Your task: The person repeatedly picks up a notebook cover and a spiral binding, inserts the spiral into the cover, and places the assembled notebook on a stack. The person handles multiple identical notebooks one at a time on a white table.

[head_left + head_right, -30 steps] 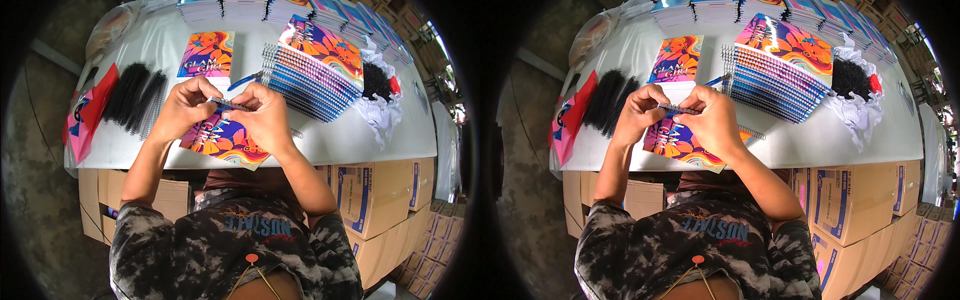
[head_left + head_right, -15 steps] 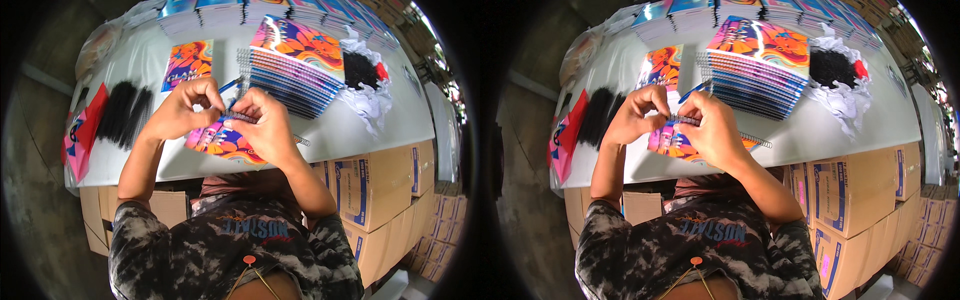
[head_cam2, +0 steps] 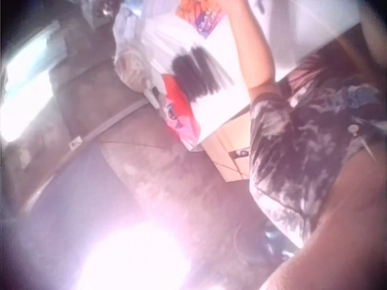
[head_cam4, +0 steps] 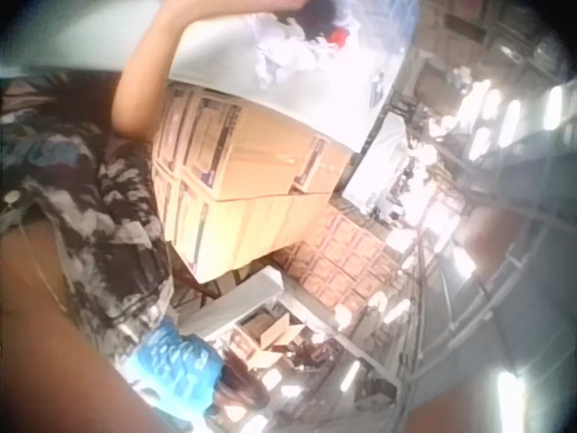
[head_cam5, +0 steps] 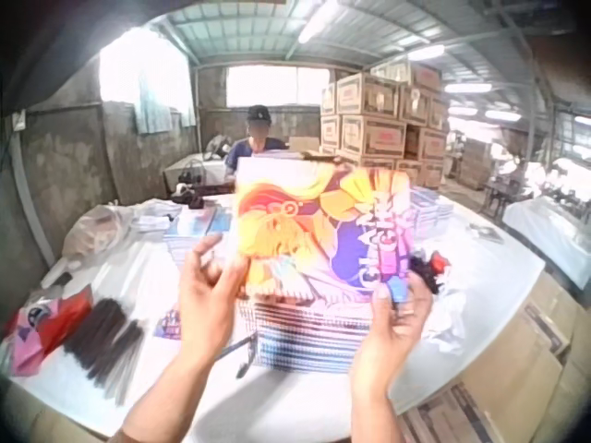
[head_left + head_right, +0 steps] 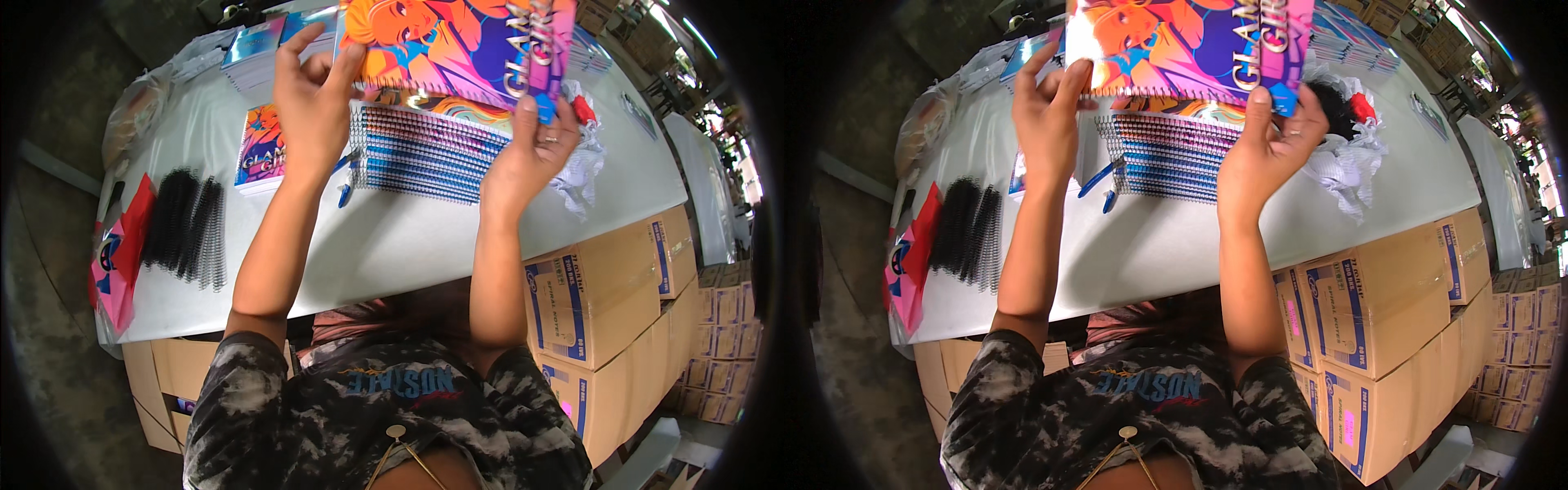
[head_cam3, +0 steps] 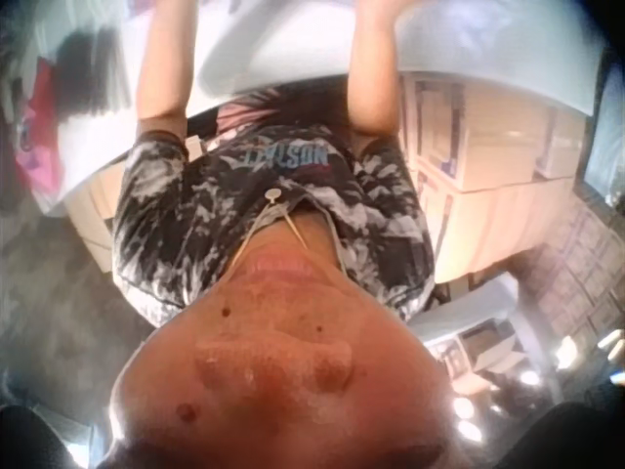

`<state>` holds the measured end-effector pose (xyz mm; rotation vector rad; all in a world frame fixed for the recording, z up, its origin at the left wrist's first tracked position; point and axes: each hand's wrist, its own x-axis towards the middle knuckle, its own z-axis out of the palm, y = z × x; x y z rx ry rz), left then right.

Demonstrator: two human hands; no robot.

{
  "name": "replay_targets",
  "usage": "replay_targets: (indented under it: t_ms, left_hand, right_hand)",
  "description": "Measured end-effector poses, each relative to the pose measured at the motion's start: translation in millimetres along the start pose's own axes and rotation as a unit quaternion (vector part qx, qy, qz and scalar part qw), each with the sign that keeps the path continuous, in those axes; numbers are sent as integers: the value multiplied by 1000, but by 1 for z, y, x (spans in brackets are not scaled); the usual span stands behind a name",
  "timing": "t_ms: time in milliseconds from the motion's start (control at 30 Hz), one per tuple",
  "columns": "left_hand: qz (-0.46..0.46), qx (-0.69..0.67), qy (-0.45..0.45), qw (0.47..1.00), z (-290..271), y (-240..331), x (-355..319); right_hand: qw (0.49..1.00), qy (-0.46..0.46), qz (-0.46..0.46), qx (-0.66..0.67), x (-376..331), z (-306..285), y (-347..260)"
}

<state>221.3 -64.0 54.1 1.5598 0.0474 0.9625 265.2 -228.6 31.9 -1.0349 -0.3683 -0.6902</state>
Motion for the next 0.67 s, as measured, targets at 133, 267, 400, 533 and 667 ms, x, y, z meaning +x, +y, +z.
replay_targets:
  t_ms: [133,267,400,533,667]
  left_hand:
    - [87,443,-39,891,7,-58,10]
    - [104,251,148,951,9,-106,-3]
    - [-46,131,166,976,24,-117,-19]
    - [-22,124,186,975,29,-123,-18]
    - [24,84,186,979,26,-137,-18]
  right_hand:
    - [890,-34,-35,-454,2,-47,63]
    - [970,-75,33,-227,-6,-45,75]
    - [952,-45,-75,-294,-11,-49,88]
    - [938,2,-90,-336,-11,-46,90]
    - [934,19,-56,-351,-14,-42,84]
